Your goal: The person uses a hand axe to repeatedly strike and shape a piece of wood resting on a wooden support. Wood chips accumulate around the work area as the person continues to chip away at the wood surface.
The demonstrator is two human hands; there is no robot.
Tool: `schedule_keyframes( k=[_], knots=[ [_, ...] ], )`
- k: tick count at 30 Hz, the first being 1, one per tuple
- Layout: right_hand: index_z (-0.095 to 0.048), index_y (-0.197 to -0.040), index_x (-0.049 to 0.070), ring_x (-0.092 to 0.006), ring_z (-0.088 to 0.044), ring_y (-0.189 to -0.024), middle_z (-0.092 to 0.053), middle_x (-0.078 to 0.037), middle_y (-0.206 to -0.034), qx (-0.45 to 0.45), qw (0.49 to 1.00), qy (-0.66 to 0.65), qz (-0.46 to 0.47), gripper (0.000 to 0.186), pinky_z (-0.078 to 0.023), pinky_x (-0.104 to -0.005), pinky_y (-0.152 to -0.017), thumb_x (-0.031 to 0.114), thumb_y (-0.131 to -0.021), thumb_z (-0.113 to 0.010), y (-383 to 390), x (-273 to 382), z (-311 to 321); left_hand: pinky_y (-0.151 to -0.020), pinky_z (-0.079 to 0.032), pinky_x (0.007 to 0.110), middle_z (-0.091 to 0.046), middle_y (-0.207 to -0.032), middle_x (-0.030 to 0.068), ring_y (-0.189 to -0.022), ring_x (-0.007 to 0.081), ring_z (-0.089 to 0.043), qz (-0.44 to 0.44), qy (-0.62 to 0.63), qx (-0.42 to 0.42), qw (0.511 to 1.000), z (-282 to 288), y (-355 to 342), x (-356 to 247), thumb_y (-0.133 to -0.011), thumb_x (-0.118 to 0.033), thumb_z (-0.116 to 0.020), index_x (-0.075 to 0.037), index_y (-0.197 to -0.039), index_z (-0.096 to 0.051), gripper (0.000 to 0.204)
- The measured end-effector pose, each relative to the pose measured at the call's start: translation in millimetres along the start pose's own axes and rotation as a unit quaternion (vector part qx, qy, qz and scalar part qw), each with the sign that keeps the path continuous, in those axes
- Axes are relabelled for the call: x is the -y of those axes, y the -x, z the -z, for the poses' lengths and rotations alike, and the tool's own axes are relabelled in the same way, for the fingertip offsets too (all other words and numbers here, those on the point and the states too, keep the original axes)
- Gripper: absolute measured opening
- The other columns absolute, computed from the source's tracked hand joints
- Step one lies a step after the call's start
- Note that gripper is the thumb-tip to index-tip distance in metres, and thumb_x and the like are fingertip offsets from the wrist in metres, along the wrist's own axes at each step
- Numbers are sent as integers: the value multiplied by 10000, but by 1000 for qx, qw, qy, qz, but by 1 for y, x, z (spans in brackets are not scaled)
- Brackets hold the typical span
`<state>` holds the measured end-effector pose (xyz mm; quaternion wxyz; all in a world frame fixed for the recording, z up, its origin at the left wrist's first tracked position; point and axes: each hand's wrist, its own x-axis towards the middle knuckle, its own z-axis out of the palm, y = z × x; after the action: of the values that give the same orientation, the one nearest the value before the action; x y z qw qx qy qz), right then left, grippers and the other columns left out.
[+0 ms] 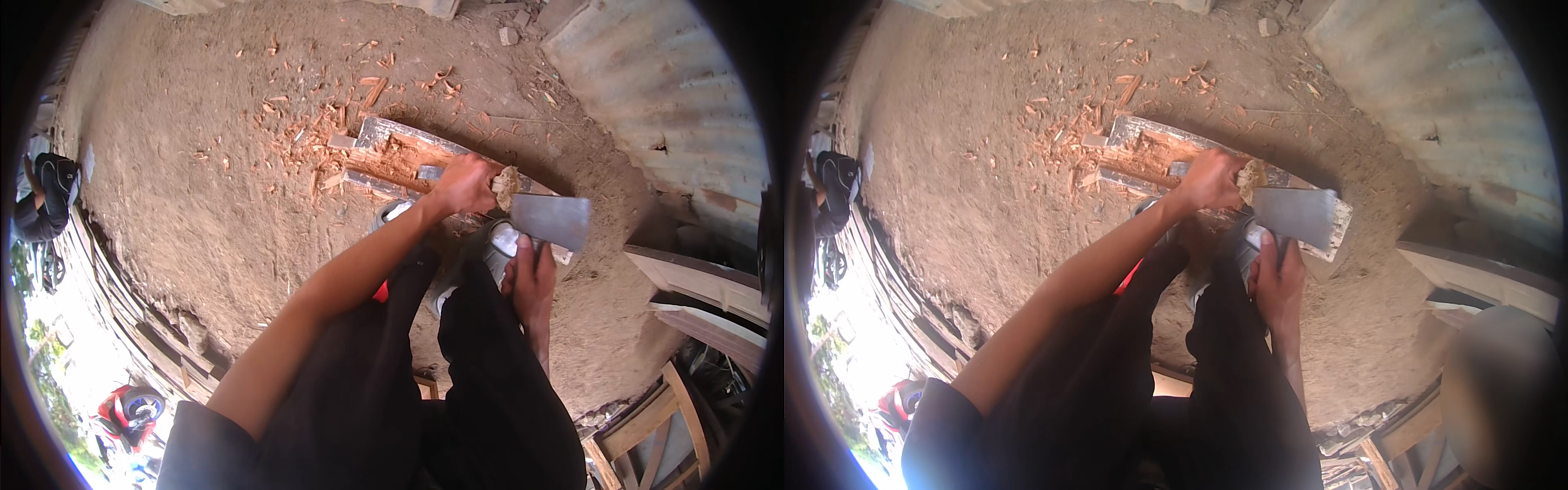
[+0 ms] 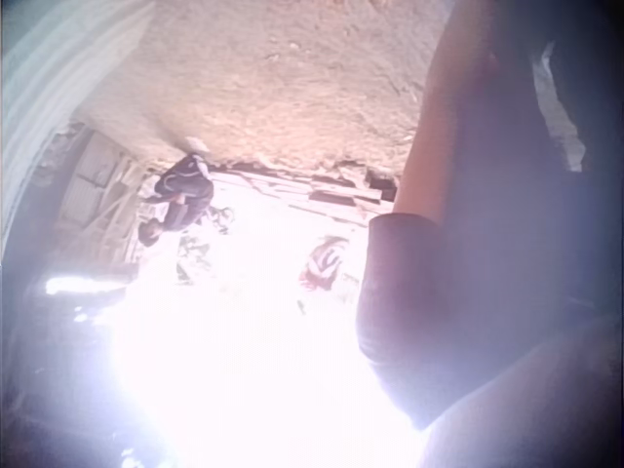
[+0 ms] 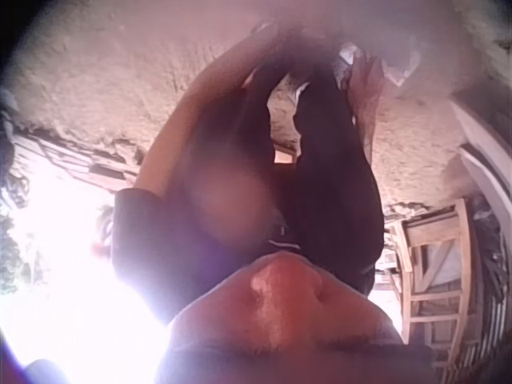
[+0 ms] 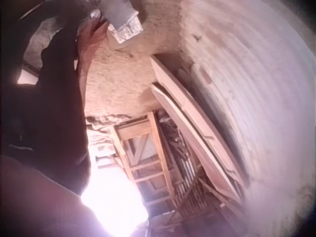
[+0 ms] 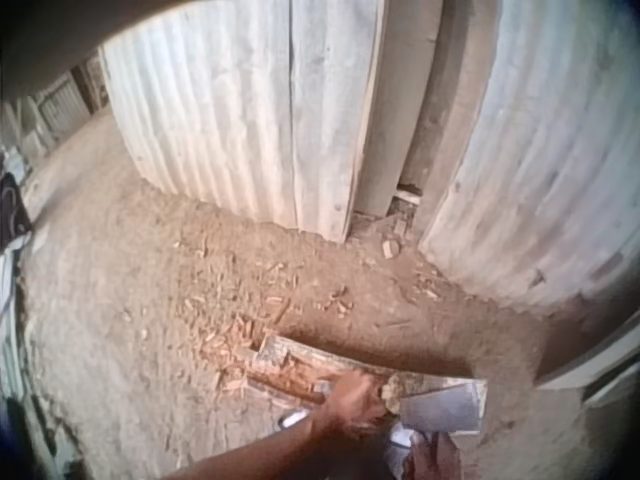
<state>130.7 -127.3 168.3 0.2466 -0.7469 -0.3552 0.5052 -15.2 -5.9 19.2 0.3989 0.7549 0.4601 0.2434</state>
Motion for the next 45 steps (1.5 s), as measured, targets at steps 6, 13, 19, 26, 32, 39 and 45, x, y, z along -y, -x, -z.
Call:
schedule_keyframes(
  k=[6, 13, 19, 26, 32, 39, 45],
  knots=[
    [-539, -1070, 53, -106, -487, -459, -508, -18, -650, -30, 992, -121, -23, 331, -411, -278, -420, 381, -1093, -501, -9, -13, 2, -752, -568, 518, -687, -749, 249, -780, 451, -697, -2, 15, 4, 1000, 1, 0, -3, -641, -207, -693, -37, -777, -712, 219],
    [-530, -1067, 51, -110, -484, -460, -493, -16, -635, -1, 988, -148, -54, 360, -407, -279, -422, 406, -1100, -479, -9, -5, 13, -754, -569, 508, -702, -755, 224, -795, 431, -711, -27, -41, 68, 996, -5, 4, 4, -642, -208, -690, -57, -803, -707, 222],
    [-560, -1069, 29, -109, -510, -489, -517, -13, -647, 74, 996, -23, -53, 366, -406, -276, -436, 391, -1095, -509, -15, -10, 9, -747, -566, 511, -709, -759, 212, -799, 414, -719, -25, -100, 115, 988, 5, 15, 11, -658, -228, -707, -73, -830, -718, 231],
    [-554, -1128, 27, -111, -491, -493, -501, -28, -688, -8, 992, -112, -49, 435, -411, -274, -446, 452, -1106, -462, 11, -3, 19, -692, -571, 502, -695, -738, 223, -731, 420, -706, -16, 11, -36, 999, 26, -2, 9, -686, -336, -775, -75, -795, -742, 284],
    [-546, -1128, 23, -115, -475, -471, -488, -30, -667, -2, 994, -102, -41, 432, -402, -281, -429, 445, -1106, -456, 11, 3, 23, -690, -564, 493, -695, -727, 202, -734, 416, -700, -49, -19, 22, 998, 4, 7, 1, -634, -242, -777, -66, -795, -724, 245],
    [-542, -1106, 26, -113, -490, -465, -506, -24, -671, 24, 997, -61, -50, 401, -408, -279, -422, 422, -1099, -478, -3, -8, 12, -644, -547, 492, -676, -690, 193, -700, 419, -684, -77, -33, 2, 997, 1, 9, 7, -596, -189, -741, -60, -785, -707, 231],
    [-550, -1095, 30, -109, -483, -463, -512, -26, -672, 40, 999, -17, -24, 413, -407, -273, -421, 436, -1098, -473, -6, -4, 0, -699, -562, 513, -670, -699, 220, -747, 430, -697, -22, -26, 30, 999, 6, 6, 11, -580, -197, -700, -66, -818, -726, 273]
  ],
)
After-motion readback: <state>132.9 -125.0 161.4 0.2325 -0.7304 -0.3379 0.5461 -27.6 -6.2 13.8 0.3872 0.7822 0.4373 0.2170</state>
